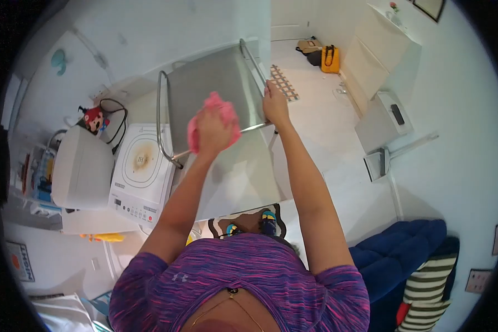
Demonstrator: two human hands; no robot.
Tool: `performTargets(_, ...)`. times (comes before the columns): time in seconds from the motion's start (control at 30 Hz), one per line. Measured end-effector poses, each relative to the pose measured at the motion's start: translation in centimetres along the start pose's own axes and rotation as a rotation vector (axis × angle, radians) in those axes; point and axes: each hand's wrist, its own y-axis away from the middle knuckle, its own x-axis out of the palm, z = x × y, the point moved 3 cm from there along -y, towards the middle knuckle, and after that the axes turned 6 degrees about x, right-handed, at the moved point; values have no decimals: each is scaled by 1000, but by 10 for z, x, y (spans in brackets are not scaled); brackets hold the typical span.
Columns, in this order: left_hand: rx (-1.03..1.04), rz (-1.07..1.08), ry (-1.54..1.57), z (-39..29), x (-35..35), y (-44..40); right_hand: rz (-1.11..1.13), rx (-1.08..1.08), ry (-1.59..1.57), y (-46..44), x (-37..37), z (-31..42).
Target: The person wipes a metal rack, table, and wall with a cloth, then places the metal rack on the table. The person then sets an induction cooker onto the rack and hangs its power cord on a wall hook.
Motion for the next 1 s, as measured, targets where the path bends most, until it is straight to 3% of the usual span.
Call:
performTargets(0.07,108,-7,-99,-26,28,-16,4,-14,-37,0,1,-1)
performTargets(0.13,195,85,30,-53,47,-35,40,69,-65,-4,1,-7)
performTargets(0.2,256,-14,89,-68,60,-42,53,77,-57,-7,-2,-6)
performTargets(0.27,324,-100,141,-56,63,-44,109,164,-54,-7,-2,-8)
performTargets(0.37,485,44,404,-5,47,-51,21,45,-37,-4,2,-8)
performTargets(0.53,-207,-70,-220,131,3,-50,-19,91,-64,2,-2,-5)
performTargets(0.63,-329,4,-321,160,12,-68,27,105,-32,3,-3,-6)
performTargets(0.83,-262,47,-249,119,13,-75,-5,123,-13,-3,-11,-9)
performTargets(0.9,-301,81,-214,115,7,-77,244,456,-275,-6,-10,-18)
performTargets(0.93,-340,107,-185,113,4,-76,234,478,-265,-4,-17,-20)
performTargets(1.0,-331,113,-187,115,6,-77,339,280,-400,-7,-29,-17)
